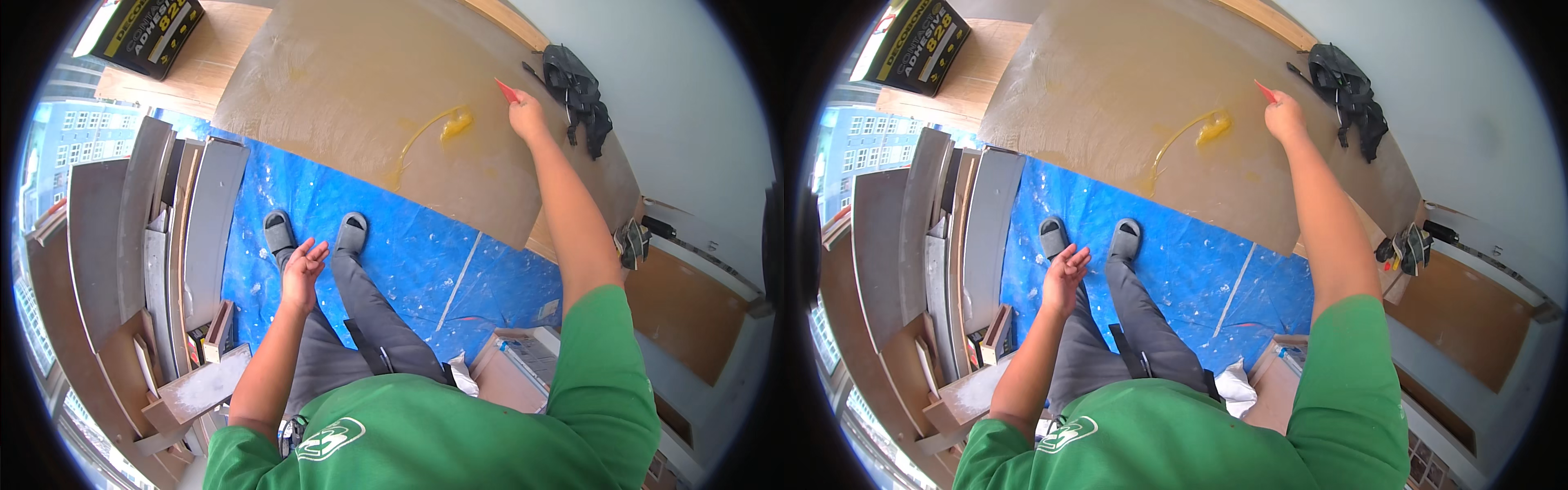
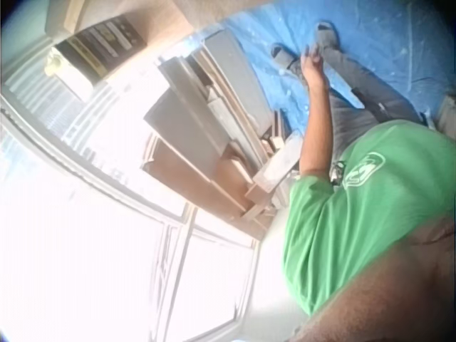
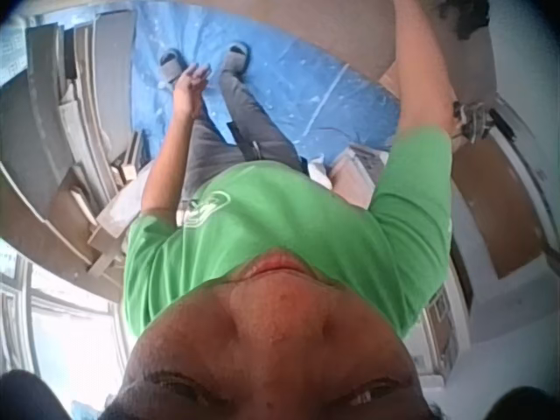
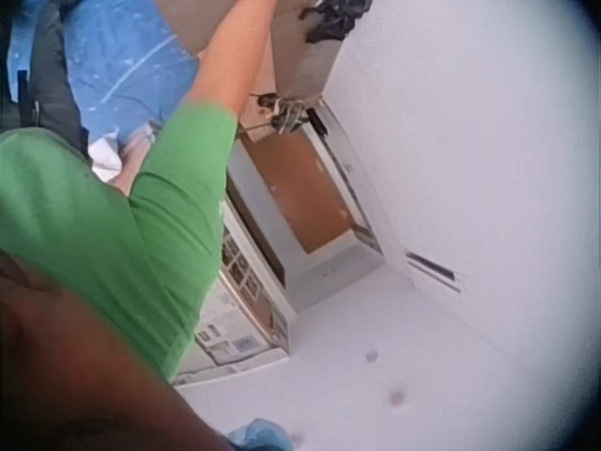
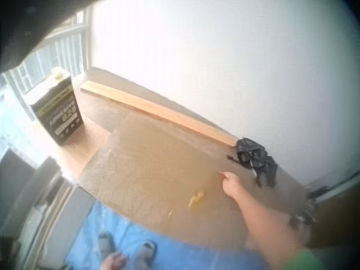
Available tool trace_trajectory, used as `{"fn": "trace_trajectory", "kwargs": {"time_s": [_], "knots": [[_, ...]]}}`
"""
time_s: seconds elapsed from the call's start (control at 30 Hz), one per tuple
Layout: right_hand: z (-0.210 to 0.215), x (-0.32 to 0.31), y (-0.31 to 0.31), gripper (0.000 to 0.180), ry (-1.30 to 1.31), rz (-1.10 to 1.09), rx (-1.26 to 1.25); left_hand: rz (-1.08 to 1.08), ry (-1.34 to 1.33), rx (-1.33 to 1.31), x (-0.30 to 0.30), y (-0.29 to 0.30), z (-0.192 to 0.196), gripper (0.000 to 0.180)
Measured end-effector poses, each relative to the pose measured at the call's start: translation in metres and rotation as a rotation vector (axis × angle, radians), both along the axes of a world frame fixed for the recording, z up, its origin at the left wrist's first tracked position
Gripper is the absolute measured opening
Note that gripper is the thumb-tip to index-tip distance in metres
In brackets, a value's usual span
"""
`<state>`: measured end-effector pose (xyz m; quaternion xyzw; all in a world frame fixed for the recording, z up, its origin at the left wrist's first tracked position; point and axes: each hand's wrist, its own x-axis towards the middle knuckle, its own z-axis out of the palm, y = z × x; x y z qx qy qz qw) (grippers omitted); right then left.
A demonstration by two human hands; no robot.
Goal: The person pours a yellow adhesive from a container onto a flat board and uses a red plastic spreader to evenly distribute the adhesive across the surface. The person works methodically, spreading the adhesive in smooth strokes while standing in a room with a large window.
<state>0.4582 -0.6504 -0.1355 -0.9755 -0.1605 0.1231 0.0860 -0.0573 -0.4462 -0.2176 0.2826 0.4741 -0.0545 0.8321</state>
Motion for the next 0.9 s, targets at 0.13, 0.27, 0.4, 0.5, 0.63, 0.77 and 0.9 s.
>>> {"fn": "trace_trajectory", "kwargs": {"time_s": [0.13, 0.27, 0.4, 0.5, 0.63, 0.77, 0.9], "knots": [[-0.001, -0.026, 0.025, 0.037, 0.092, 0.135, -0.043, 0.033, 0.047, -0.012, -0.024, 0.004, -0.008, 0.080], [-0.001, -0.067, 0.029, 0.036, 0.112, 0.270, -0.007, 0.031, 0.071, -0.022, -0.030, 0.002, -0.014, 0.079], [0.009, -0.108, 0.044, 0.036, 0.158, 0.336, 0.020, -0.007, 0.049, -0.024, -0.013, -0.005, -0.010, 0.079], [0.013, -0.136, 0.053, 0.034, 0.179, 0.398, 0.028, -0.024, 0.011, -0.026, -0.005, -0.008, -0.011, 0.080], [0.016, -0.181, 0.064, 0.032, 0.161, 0.539, 0.030, -0.043, -0.007, -0.025, 0.001, -0.008, -0.007, 0.081], [0.023, -0.226, 0.065, 0.034, 0.115, 0.689, -0.003, -0.031, 0.006, -0.026, -0.005, -0.004, -0.007, 0.082], [0.026, -0.256, 0.048, 0.039, 0.092, 0.777, -0.015, -0.027, 0.020, -0.018, -0.013, -0.002, -0.011, 0.081]]}}
